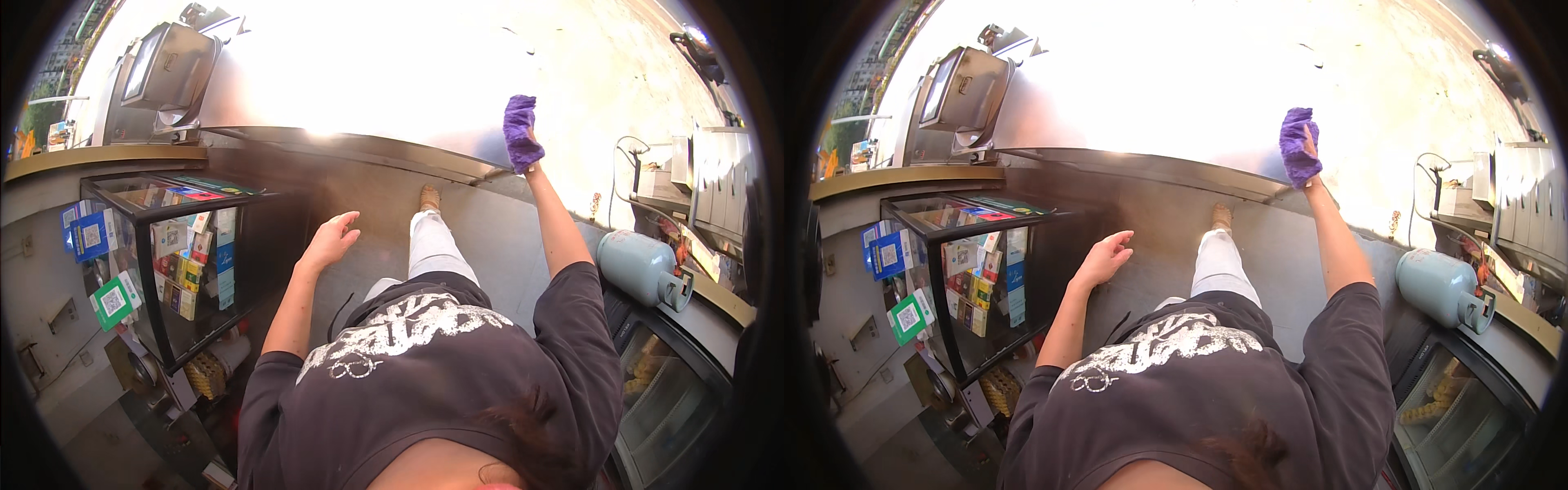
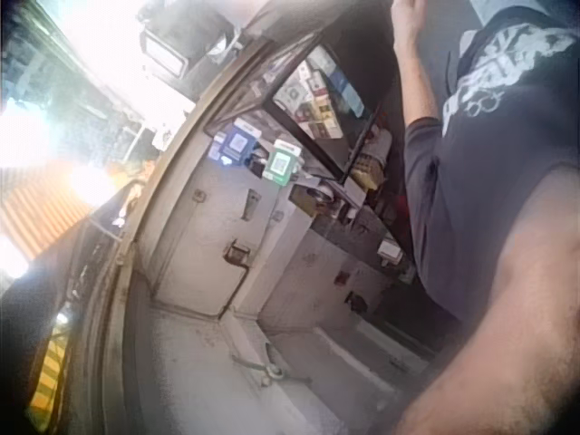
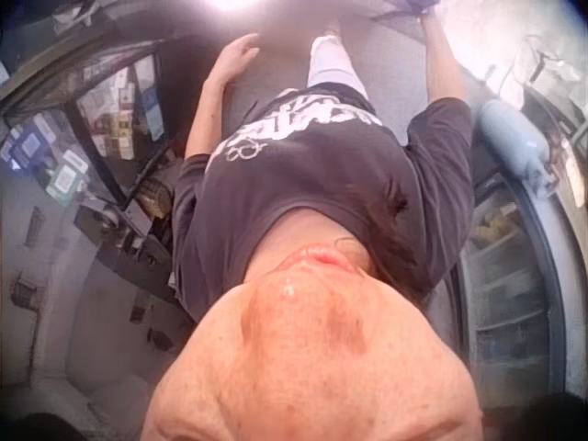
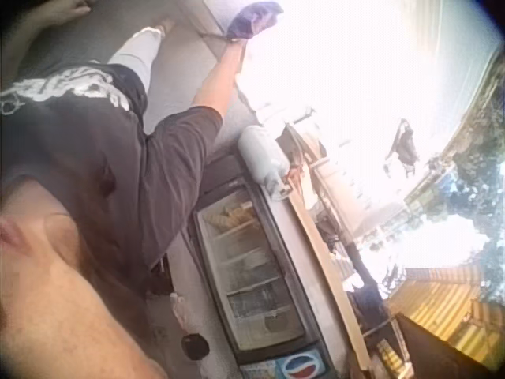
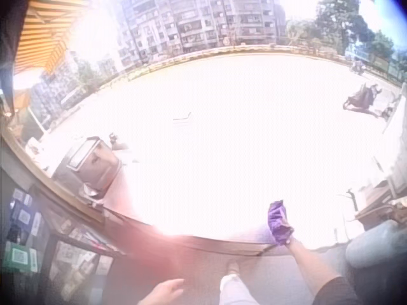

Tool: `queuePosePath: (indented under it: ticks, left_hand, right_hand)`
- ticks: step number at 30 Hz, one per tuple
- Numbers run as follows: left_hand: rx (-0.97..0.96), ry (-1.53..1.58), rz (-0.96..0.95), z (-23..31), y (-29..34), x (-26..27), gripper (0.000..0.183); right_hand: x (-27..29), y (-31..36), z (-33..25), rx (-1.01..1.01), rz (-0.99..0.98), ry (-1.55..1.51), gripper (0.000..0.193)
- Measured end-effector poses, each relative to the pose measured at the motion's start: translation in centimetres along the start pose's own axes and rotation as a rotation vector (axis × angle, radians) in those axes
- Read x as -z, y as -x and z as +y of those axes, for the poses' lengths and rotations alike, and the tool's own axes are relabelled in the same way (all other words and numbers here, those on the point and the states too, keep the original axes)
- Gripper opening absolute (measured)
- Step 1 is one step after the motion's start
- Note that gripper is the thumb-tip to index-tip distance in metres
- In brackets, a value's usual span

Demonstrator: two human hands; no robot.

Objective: The person cleans a green bowl in the sink, then wipes a stainless steel counter and a metal tray with a purple cloth. They rinse the cloth and continue wiping the tray and sink area.

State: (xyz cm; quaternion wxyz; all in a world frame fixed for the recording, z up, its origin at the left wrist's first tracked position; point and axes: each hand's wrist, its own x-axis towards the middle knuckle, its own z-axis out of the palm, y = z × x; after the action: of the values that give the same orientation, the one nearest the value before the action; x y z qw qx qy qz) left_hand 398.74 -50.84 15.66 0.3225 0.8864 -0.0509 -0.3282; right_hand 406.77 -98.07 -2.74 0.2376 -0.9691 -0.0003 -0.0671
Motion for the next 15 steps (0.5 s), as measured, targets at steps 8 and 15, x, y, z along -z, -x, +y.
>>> queuePosePath:
  ticks: [8, 15]
  left_hand:
    - [0.503, 0.628, 0.317, -10.8, -16.4, 8.6, 0.054]
    - [0.748, 0.576, 0.741, -22.9, -31.9, 16.4, 0.071]
  right_hand:
    - [-12.4, -9.9, -10.5, -0.312, -0.144, 0.069, 0.084]
    - [-14.8, -9.0, -9.8, -0.201, -0.061, 0.278, 0.078]
